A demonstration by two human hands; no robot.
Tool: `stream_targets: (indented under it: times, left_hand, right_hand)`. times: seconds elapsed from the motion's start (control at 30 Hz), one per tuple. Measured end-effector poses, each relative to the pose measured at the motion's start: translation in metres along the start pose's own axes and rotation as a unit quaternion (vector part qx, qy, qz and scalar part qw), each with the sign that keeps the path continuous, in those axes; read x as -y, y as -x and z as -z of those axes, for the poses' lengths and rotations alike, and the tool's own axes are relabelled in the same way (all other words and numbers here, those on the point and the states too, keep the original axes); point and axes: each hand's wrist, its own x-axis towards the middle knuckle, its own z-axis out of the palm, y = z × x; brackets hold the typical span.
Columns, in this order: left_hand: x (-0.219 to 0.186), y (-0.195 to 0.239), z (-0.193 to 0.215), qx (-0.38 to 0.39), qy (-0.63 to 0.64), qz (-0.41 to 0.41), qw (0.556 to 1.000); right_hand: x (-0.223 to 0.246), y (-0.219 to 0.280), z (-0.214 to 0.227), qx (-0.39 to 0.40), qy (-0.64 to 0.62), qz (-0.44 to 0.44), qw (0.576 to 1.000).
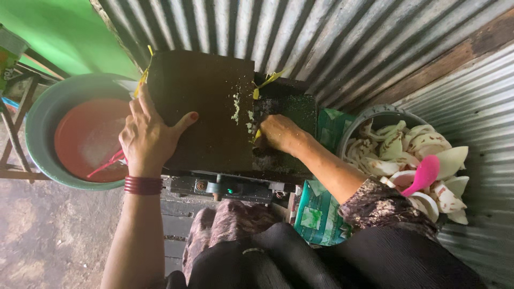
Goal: The person grates coconut pieces using a manual grater. They repeatedly pick up coconut chunks from a metal bowl, press them against the grater, and return the spent shells to the bowl. The grated coconut falls into a basin below.
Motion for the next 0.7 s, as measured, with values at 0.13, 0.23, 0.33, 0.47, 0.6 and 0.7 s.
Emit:
stream_targets:
  times: [0.13, 0.23, 0.33, 0.47, 0.6, 0.7]
  left_hand:
    - [0.001, 0.0, -0.001, 0.009, -0.003, 0.008, 1.0]
    - [0.0, -0.001, -0.001, 0.012, -0.001, 0.012, 1.0]
    - [-0.001, -0.002, 0.0, 0.018, 0.002, 0.012, 1.0]
    - [-0.003, -0.001, 0.005, 0.034, 0.003, 0.022, 0.999]
    - [-0.004, -0.001, 0.008, 0.031, 0.019, 0.019, 0.999]
    - [0.0, 0.0, 0.007, 0.022, 0.012, 0.01, 1.0]
  right_hand:
    - [0.01, -0.001, 0.003, 0.021, 0.002, -0.013, 1.0]
    - [0.011, -0.004, -0.003, -0.038, -0.02, 0.025, 0.999]
    - [0.008, -0.008, -0.013, -0.032, -0.018, -0.004, 0.999]
    - [0.006, -0.005, -0.027, -0.054, -0.034, 0.01, 0.998]
    - [0.009, 0.002, -0.042, -0.093, -0.031, -0.013, 0.995]
    - [0.007, 0.002, -0.046, -0.09, -0.038, -0.029, 0.995]
